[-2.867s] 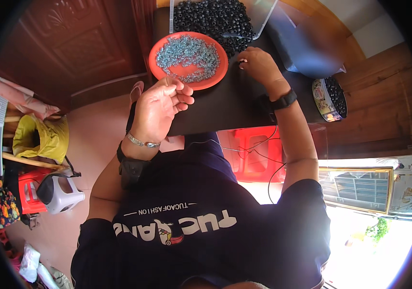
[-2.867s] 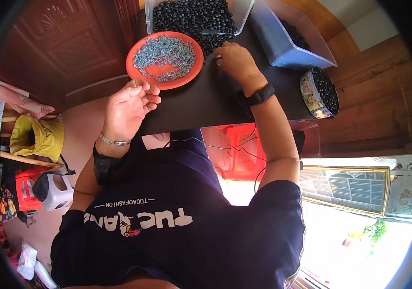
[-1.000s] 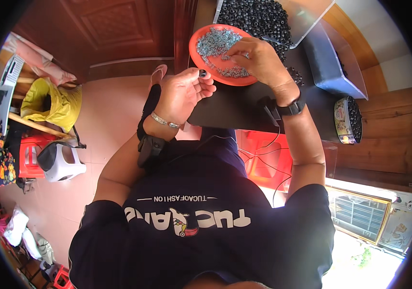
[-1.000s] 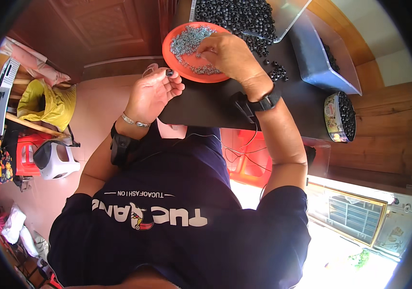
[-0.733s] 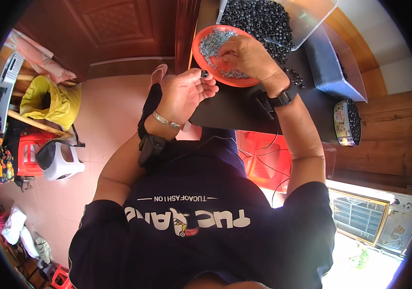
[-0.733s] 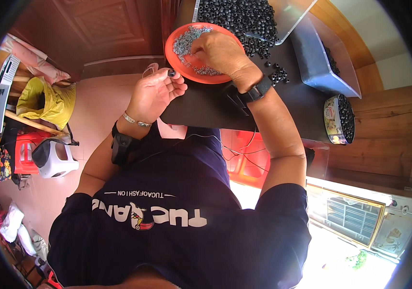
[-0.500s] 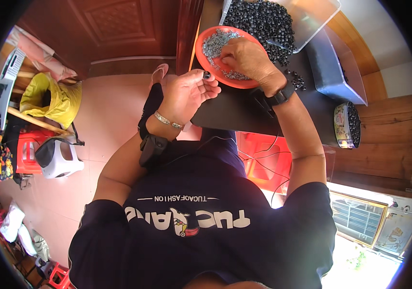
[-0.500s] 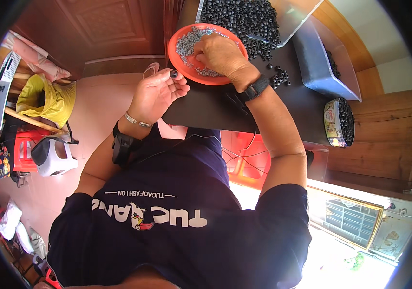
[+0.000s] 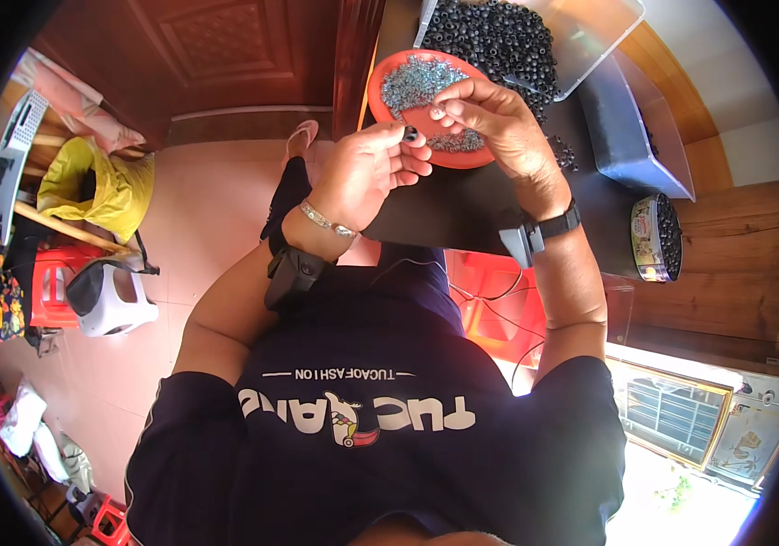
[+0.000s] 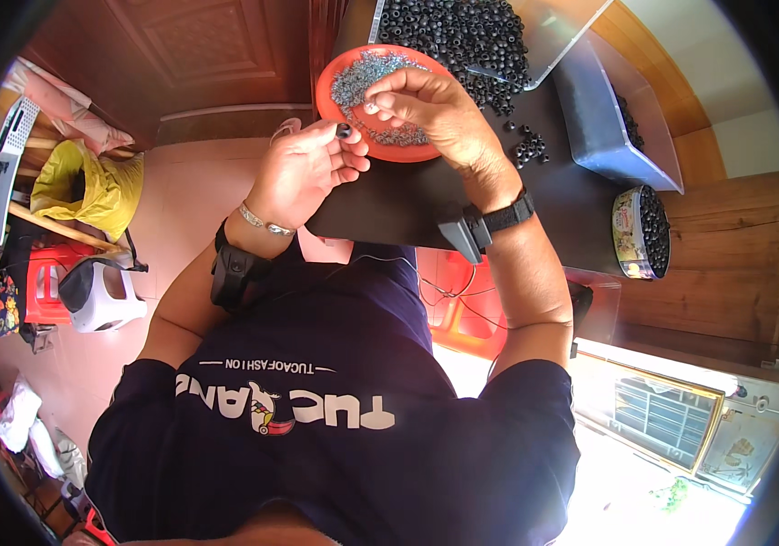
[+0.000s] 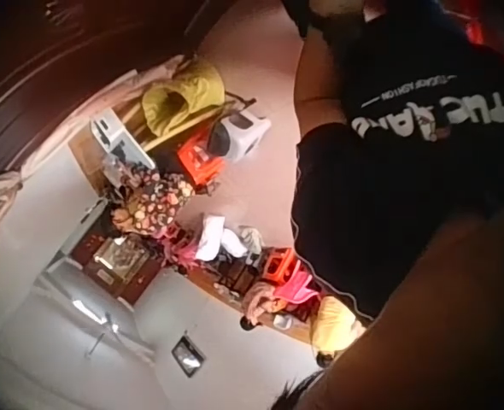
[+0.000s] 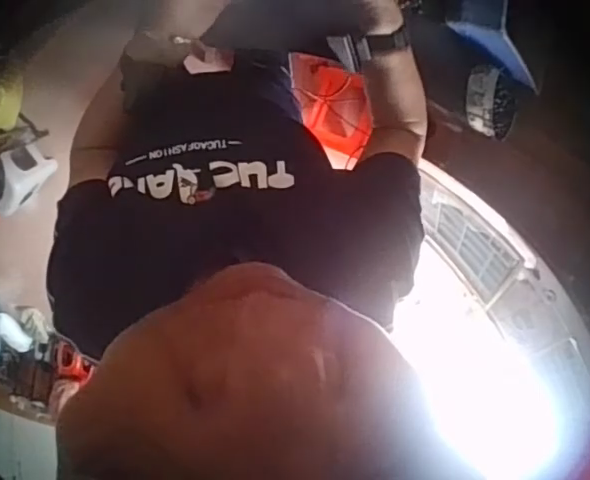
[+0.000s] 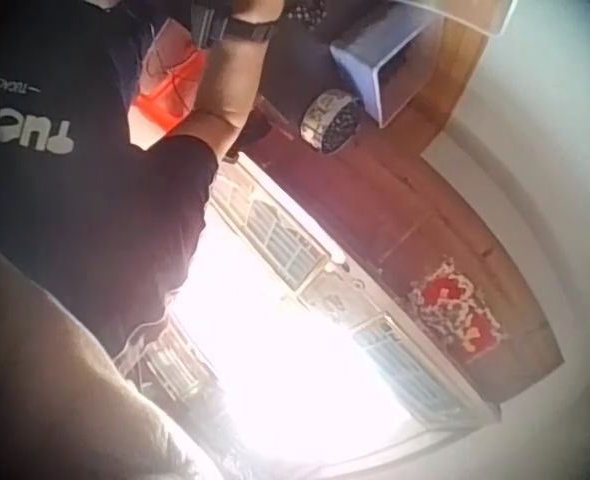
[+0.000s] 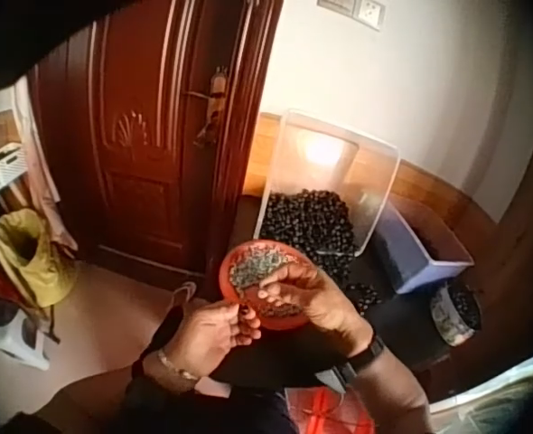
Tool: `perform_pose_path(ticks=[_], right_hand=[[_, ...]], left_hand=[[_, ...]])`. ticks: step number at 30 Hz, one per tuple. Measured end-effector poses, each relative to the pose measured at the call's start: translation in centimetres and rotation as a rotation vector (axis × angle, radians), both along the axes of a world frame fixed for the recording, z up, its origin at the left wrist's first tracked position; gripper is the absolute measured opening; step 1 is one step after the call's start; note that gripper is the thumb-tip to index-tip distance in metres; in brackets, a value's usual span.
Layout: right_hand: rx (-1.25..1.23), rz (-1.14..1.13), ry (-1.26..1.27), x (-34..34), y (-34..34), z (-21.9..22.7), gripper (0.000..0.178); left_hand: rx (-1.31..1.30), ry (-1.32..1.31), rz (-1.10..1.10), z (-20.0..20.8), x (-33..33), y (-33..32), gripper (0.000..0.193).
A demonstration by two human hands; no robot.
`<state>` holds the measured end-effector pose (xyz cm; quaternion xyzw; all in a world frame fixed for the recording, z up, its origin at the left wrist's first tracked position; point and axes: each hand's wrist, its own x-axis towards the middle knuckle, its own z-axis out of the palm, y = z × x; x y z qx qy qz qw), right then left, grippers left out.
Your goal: Sorting small silver metallic parts from a large storage bin into a small red container by hand.
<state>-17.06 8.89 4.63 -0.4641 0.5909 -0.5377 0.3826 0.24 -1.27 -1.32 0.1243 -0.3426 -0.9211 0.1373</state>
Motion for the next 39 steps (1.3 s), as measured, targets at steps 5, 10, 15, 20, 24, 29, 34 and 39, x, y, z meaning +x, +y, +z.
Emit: perform_pose_path(ticks=[5, 10, 15, 20, 24, 29, 34, 39], right_hand=[[-0.045, 0.014, -0.061, 1.8, 0.7, 0.0, 0.013], [-0.056, 0.005, 0.004, 2.2, 1.3, -0.6, 0.013], [-0.085, -0.009, 0.034, 2.3, 1.7, -1.3, 0.013], [-0.081, -0.069, 0.000, 2.9, 2.2, -1.5, 0.012], [-0.084, -0.089, -0.134, 2.8, 1.9, -2.0, 0.017], [0.016, -0.023, -0.337, 2.5, 2.6, -1.0, 0.023], [-0.071, -0.246, 0.334, -1.3, 4.3, -0.5, 0.022], [0.080, -0.620, 0.684, -14.3, 9.3, -1.1, 0.020]], left_hand=[[0.003, 0.030, -0.022, 0.3, -0.8, 0.1, 0.022], [-0.027, 0.012, 0.000, 0.0, -1.0, 0.5, 0.022], [-0.082, -0.020, 0.019, 0.3, -1.3, 1.3, 0.022], [-0.019, -0.005, 0.017, -0.4, -1.5, 1.4, 0.022], [-0.149, 0.013, 0.031, 0.3, -1.1, 1.9, 0.024], [-0.228, -0.018, -0.031, 0.1, -1.3, 2.0, 0.024], [-0.154, 0.026, -0.063, -0.4, -0.8, 1.2, 0.024], [-0.094, 0.024, -0.070, -0.7, 0.2, 0.7, 0.024]])
